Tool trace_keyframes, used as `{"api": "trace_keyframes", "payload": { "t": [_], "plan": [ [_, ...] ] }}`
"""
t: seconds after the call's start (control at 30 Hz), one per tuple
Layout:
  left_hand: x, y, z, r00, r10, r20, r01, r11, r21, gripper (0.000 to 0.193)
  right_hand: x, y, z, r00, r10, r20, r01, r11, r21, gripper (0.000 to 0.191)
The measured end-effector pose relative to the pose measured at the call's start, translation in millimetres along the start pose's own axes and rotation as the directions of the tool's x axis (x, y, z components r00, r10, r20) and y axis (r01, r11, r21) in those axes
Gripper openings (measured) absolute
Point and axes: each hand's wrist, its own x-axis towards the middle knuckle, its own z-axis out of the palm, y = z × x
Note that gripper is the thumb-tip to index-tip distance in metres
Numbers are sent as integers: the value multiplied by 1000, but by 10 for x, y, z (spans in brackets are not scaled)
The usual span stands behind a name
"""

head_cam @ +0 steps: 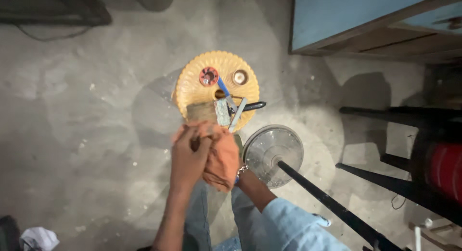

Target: The person uses a cloth to wipe a metal tool, then uses the tool to scrape and clean the internal components of a disassembled motor. The person rotates the motor to access different areas and continues cleaning the internal windings and housing.

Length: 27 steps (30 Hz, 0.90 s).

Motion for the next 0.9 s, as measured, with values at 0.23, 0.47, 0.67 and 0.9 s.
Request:
{"api": "trace_keyframes", "payload": {
  "t": [0.23, 0.47, 0.67, 0.9],
  "plan": [
    [-327, 354, -264, 752, -345, 562, 656, 485, -579, 36, -656, -165, 243, 769, -590, -245, -69, 304, -950, 13],
    [-633, 600, -177, 892, -308, 330, 452, 609, -652, 38, -1071, -475, 194, 632, -749, -199, 334, 495, -802, 33],
    [-856, 1056, 94, 994, -88, 64, 108, 854, -509, 41, -1416, -492, 283, 778, -579, -244, 481, 798, -362, 41],
    [-1014, 1517, 460, 716, 691, -102, -678, 652, -338, 50, -2084, -755, 398, 659, -614, -435, 485, 789, -377, 53]
  ]
}}
